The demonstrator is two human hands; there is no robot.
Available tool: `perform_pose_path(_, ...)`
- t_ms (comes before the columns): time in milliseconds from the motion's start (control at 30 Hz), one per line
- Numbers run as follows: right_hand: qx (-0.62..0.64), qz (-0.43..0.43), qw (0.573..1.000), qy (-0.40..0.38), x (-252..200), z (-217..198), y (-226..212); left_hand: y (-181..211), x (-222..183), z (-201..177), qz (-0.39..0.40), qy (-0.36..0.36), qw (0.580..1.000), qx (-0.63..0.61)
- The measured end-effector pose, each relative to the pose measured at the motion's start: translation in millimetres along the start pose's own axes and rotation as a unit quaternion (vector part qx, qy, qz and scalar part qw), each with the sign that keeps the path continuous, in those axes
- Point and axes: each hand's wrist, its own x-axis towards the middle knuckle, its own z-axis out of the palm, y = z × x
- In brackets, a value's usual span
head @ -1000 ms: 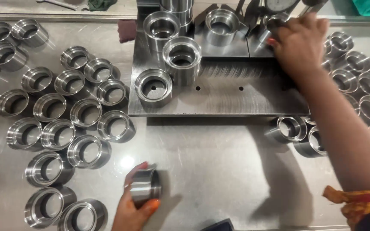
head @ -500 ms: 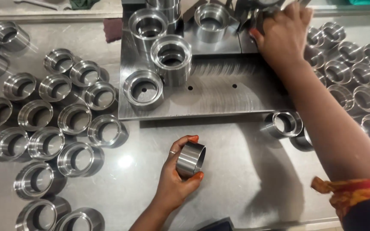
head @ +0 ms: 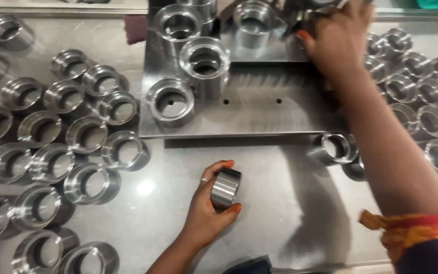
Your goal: Cleaning and inspecting metal rings using a cloth and a dial indicator measuring device.
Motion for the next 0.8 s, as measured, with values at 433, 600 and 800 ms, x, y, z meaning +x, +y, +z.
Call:
perform_pose_path(433, 0.308, -0.076, 0.945, -0.084, -199.1, -141.9, -39.7, 19.9, -15.6, -15.1, 0.006, 0.043, 0.999, -0.028)
perform_pose_path(600, 0.288, -0.090, 0.937, -0.174, -243.2, -175.9, -105.3, 3.1, -22.0, -6.6, 0.080, -0.039, 0.995, 0.035)
perform_pose_path(800, 0.302, -0.040, 0.948, 0.091, -265.6, -183.0, -114.0, 4.7, -19.1, -2.4, 0.182, -0.067, 0.966, 0.173)
